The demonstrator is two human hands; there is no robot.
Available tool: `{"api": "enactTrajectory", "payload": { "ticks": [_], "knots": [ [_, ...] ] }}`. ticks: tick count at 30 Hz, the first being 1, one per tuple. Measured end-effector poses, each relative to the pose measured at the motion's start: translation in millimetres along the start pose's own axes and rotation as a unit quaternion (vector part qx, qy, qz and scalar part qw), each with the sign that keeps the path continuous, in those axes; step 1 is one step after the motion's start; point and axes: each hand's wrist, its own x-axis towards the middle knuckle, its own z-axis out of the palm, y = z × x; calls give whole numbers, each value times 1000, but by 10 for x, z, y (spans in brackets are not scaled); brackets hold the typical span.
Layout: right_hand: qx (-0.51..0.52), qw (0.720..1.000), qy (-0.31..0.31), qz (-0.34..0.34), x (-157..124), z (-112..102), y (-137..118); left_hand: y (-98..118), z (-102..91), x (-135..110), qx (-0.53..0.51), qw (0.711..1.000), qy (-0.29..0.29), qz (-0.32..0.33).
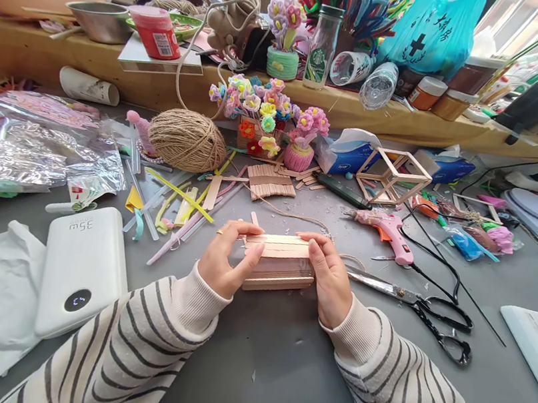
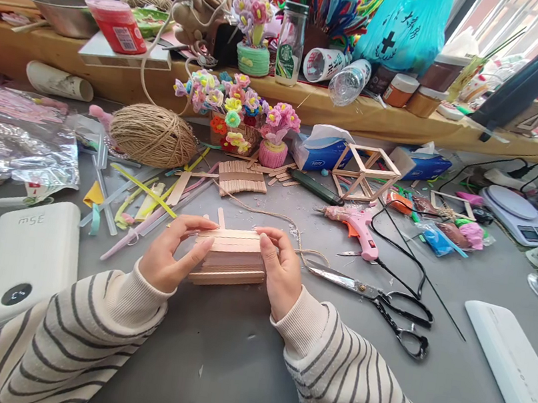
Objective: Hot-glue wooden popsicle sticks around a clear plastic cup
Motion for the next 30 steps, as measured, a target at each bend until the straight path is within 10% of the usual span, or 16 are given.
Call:
{"api": "enactTrajectory", "payload": {
  "ticks": [12,23,30],
  "knots": [
    [-59,991,-116,-31,122,-250,-30,28,-55,24,-74,993,-29,-87],
    [-82,991,-84,-61,96,-199,-19,-27,-20,29,-89,989,-29,-113],
    [-285,892,-65,-345,34,-220,-119,-69,-27,16,-55,996,-25,-73]
  ]
}}
